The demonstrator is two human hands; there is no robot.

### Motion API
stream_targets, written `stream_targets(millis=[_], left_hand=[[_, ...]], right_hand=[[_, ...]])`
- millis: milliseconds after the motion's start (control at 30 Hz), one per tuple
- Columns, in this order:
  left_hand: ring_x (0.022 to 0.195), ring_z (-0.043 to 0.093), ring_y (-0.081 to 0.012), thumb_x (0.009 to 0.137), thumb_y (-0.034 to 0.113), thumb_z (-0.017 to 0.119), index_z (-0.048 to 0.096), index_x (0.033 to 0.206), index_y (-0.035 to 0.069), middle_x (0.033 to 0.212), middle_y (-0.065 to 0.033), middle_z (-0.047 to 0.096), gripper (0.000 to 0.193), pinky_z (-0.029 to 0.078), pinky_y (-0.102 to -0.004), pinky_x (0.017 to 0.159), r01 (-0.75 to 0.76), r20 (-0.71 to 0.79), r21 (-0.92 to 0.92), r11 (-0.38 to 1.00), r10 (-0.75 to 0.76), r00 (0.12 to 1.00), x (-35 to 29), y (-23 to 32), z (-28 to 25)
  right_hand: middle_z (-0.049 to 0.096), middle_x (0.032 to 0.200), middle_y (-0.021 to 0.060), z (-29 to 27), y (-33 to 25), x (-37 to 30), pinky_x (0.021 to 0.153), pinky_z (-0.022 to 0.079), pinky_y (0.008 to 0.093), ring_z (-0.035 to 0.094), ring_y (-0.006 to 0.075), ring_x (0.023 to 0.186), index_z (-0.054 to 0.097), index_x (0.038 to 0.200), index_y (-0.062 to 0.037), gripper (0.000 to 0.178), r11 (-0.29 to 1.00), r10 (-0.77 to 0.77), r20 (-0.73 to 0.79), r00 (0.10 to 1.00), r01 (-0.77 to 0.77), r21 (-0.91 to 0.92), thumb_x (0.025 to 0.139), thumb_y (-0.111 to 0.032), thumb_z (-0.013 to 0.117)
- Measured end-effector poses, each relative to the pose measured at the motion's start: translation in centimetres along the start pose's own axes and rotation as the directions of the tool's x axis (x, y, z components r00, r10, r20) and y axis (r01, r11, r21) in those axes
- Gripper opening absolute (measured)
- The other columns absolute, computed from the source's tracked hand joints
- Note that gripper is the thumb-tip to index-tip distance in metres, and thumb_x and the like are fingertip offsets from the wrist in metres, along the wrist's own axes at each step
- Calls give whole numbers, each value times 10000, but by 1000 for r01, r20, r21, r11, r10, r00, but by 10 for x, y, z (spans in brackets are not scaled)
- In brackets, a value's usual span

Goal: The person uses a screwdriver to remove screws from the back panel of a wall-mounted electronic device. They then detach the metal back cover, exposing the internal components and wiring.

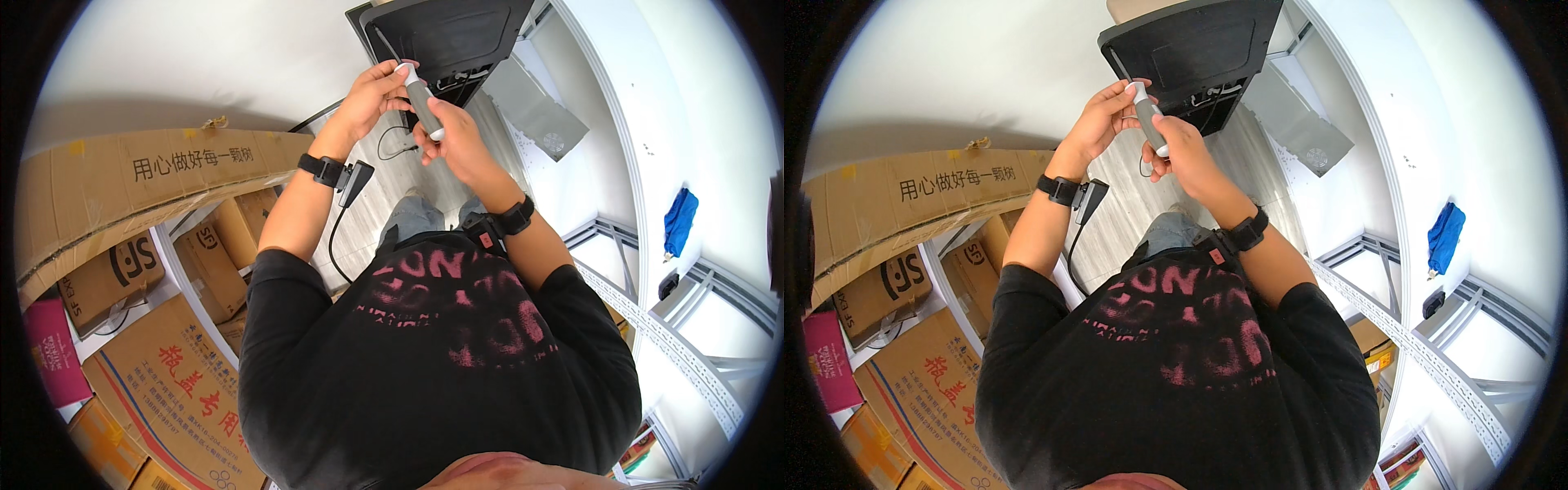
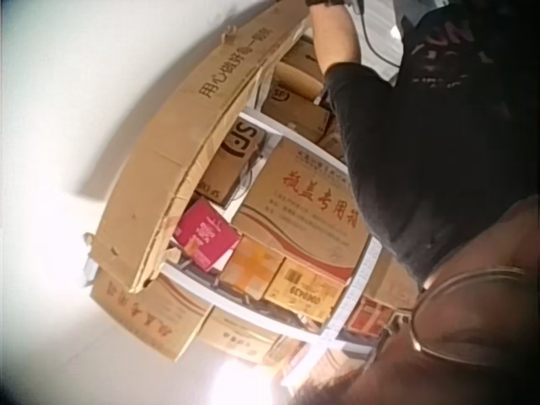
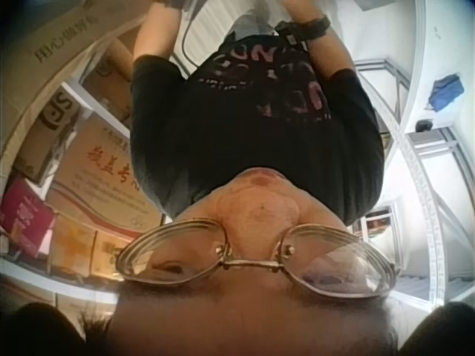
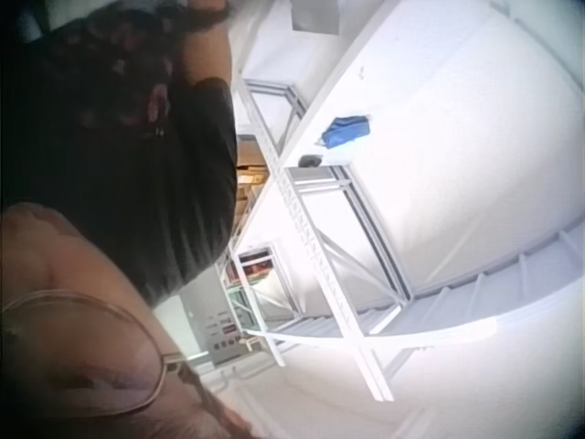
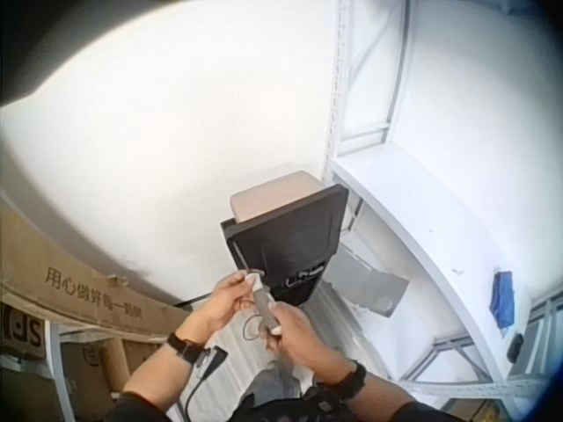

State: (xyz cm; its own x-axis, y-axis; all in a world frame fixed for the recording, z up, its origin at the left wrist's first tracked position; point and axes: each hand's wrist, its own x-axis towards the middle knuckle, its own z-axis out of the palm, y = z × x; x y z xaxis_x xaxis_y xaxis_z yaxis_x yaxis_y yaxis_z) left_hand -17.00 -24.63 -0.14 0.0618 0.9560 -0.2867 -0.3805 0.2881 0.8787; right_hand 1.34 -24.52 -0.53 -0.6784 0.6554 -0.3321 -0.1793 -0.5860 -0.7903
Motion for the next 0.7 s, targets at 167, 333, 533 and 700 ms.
stream_targets(millis=[167,333,533,700], left_hand=[[711,600,-113,911,220,592,606,1082,34,878,-32,637,253,502,-256,669,37,-61,248,968,-23,998,2,16,-10],[754,615,-194,718,173,769,602,1031,33,974,-105,620,382,502,-314,662,-143,-131,941,306,721,681,31,25,-50],[721,639,-219,706,136,756,600,1136,41,1002,-127,627,467,515,-328,675,-135,30,986,96,696,717,55,38,-36],[690,629,-219,718,73,725,605,1081,24,948,-122,618,386,509,-335,670,-139,20,984,111,710,704,64,36,-40]], right_hand=[[537,679,32,-1,0,4,494,454,261,482,83,551,517,1068,-14,416,998,52,-27,998,-53,-38,956,-410,455],[548,786,47,12,2,1,499,467,259,526,90,622,460,1121,6,453,975,-105,-210,972,59,-213,855,-300,662],[584,872,108,10,12,6,523,465,264,567,107,646,468,1049,30,443,776,-404,-266,875,174,-606,813,-260,705],[591,828,65,18,8,-3,515,490,254,556,100,597,521,1006,16,319,914,-239,-318,918,102,-392,905,-275,602]])
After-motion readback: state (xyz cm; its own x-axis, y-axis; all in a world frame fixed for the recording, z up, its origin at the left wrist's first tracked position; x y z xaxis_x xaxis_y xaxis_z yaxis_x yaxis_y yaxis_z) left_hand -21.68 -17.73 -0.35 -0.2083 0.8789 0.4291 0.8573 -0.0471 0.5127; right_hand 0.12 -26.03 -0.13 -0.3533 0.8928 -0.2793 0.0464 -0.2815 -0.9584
